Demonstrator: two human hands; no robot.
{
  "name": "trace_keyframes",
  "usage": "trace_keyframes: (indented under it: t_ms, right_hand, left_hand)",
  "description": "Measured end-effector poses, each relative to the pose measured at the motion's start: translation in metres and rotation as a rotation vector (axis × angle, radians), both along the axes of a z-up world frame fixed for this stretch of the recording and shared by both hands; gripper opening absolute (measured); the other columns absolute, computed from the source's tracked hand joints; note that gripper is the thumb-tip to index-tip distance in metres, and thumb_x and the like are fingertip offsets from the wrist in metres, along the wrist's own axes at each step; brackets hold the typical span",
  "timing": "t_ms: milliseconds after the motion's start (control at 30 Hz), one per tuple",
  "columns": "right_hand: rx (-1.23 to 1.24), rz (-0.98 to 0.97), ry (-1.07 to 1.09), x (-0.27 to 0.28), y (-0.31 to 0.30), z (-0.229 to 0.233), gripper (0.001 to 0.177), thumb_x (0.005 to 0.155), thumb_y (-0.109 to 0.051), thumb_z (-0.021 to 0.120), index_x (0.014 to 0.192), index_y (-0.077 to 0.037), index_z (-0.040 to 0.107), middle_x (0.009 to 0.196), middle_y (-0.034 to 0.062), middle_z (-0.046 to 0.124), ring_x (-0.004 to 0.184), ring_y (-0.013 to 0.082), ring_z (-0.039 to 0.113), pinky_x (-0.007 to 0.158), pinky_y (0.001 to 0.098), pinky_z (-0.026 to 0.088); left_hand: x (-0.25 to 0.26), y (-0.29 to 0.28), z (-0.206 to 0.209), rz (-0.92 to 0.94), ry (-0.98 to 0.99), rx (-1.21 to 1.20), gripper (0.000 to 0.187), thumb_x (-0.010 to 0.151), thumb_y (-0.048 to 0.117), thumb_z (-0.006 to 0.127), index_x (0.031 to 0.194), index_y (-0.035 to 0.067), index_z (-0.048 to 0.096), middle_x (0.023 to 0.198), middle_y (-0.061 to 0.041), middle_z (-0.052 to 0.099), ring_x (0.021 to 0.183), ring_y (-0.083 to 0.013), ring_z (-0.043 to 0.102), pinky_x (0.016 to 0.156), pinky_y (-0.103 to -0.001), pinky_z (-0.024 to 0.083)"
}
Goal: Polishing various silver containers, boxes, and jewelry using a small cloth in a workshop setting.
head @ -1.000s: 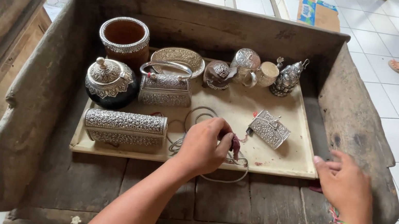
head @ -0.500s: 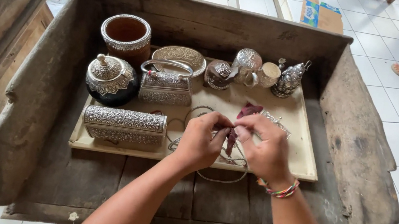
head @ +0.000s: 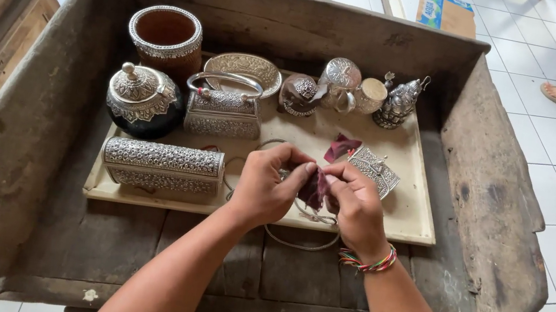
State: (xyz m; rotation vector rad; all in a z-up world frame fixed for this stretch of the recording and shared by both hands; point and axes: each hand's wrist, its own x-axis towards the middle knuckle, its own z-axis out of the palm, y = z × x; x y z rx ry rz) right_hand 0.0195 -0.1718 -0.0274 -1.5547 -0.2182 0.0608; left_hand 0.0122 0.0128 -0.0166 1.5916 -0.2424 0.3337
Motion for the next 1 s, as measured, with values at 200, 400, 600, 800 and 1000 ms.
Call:
trace_keyframes:
  t_ms: [200,400,600,800,1000]
  right_hand:
    - [-0.247,-0.096,-0.211,-0.007,0.014,0.020,0.012,0.100,-0.006,0.065,0.093,-0.002,0.074,0.058,0.0017,0.054,0.055,0.0060,0.047,0.052,0.0205,0.045]
    - [-0.145,-0.053,-0.315,-0.010,0.010,0.031,0.013,0.096,0.002,0.065,0.101,0.002,0.078,0.082,0.0136,0.069,0.065,0.0085,0.054,0.059,0.0245,0.051]
    - [-0.057,-0.057,-0.348,-0.009,0.006,0.017,0.010,0.090,0.009,0.071,0.101,0.010,0.071,0.090,0.0176,0.070,0.080,0.0154,0.066,0.075,0.0317,0.059]
    - [-0.030,-0.046,-0.274,-0.005,0.000,0.015,0.007,0.091,0.007,0.070,0.098,0.006,0.072,0.085,0.0091,0.066,0.075,0.0079,0.059,0.069,0.0257,0.057]
    - [-0.194,-0.015,-0.419,-0.015,0.016,0.039,0.005,0.087,0.009,0.073,0.086,0.004,0.073,0.080,0.0149,0.067,0.076,0.0161,0.066,0.075,0.0311,0.059]
  left_hand:
    - [-0.003,-0.003,0.001,0.038,-0.075,-0.023,0.033,0.083,-0.001,0.075,0.115,0.008,0.072,0.078,-0.011,0.075,0.077,-0.0237,0.076,0.080,-0.040,0.059]
    - [0.002,-0.003,-0.004,0.007,-0.009,-0.150,0.019,0.084,-0.006,0.071,0.099,0.004,0.077,0.081,-0.010,0.079,0.078,-0.0179,0.076,0.076,-0.035,0.060]
    - [-0.008,-0.006,0.008,-0.072,-0.003,-0.222,0.028,0.080,-0.009,0.072,0.106,-0.001,0.075,0.083,-0.014,0.077,0.079,-0.0200,0.076,0.076,-0.038,0.062]
    - [-0.003,-0.011,0.002,-0.038,-0.049,-0.181,0.022,0.080,-0.008,0.076,0.098,0.003,0.077,0.078,-0.007,0.078,0.074,-0.0149,0.076,0.073,-0.032,0.061]
    - [-0.005,-0.004,-0.002,0.081,-0.123,0.143,0.011,0.082,0.000,0.074,0.089,0.007,0.068,0.067,-0.011,0.071,0.066,-0.0301,0.074,0.065,-0.041,0.056]
